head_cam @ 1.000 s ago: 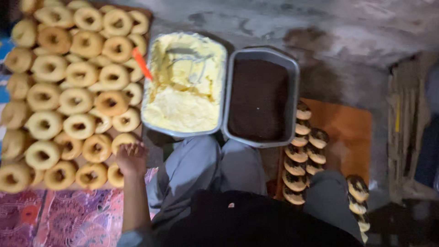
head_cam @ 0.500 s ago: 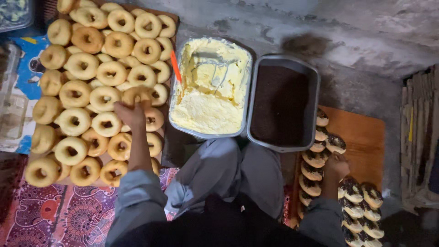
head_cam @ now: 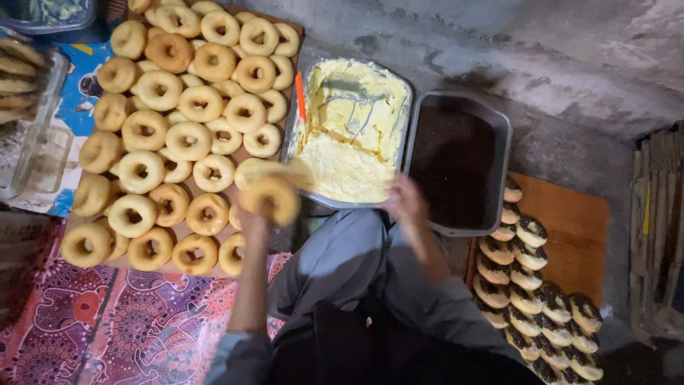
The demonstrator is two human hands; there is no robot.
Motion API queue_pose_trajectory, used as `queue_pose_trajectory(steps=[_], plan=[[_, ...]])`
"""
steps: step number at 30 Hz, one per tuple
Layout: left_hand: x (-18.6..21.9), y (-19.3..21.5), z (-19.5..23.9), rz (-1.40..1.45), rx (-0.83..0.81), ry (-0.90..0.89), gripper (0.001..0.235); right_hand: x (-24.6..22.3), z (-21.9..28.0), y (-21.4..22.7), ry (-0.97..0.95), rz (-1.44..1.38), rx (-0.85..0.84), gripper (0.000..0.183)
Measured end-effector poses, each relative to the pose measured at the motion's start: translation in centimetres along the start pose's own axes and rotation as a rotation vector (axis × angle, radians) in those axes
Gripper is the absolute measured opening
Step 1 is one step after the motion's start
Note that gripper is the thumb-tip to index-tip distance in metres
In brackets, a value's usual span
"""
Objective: The person sits on the floor and repeatedly picks up plain donuts, fills them with a yellow cream using a piping bag, and then places them into a tray of dark topping. The finished donuts are arranged on a wooden board.
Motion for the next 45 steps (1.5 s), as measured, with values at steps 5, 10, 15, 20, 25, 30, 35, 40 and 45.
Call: queue_pose_trajectory(steps=[5, 10, 15, 20, 25, 30, 35, 40, 45], plan=[[3.0, -7.8, 6.8, 0.381, -0.088, 0.036, 0.029, 3.7, -2.6, -10.5, -0.177, 0.071, -0.104, 0.048], [3.0, -8.6, 7.2, 0.94, -0.121, 0.207, 0.033, 1.1, -1.4, -15.6, 0.125, 0.478, -0.424, 0.04], [-0.8, -9.4, 6.8, 1.048, -0.143, 0.304, 0.058, 1.5, -4.5, -11.7, -0.05, 0.66, -0.322, 0.033], [-3.6, -10.8, 6.2, 1.109, -0.123, 0.339, 0.051, -0.9, -9.2, -9.0, 0.056, 0.826, -0.279, 0.029], [-4.2, -11.8, 6.2, 1.075, -0.164, 0.387, 0.063, -0.9, -5.0, -13.3, 0.12, 0.674, -0.474, 0.035], [-4.5, -12.0, 5.9, 1.095, -0.205, 0.301, 0.047, -3.6, -5.7, -12.9, 0.408, 0.909, -0.322, 0.032], [-5.2, -12.2, 6.2, 1.141, -0.26, 0.324, 0.055, -3.9, -6.3, -12.0, 0.312, 0.904, -0.291, 0.032], [-6.2, -12.2, 6.0, 1.093, -0.252, 0.312, 0.056, -3.5, -2.7, -15.0, 0.455, 0.882, -0.467, 0.032], [-6.3, -12.9, 6.9, 1.126, -0.212, 0.397, 0.051, -3.5, -5.4, -10.4, 0.125, 0.999, -0.175, 0.031]])
Point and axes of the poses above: each hand's wrist, its own z-axis away from the middle knuckle, its own y-axis out of the back of the hand, x = y × z, the point moved 8 cm from there along -z, towards the middle knuckle, and after that the axes turned 11 degrees about -x, right-handed, at the moved point
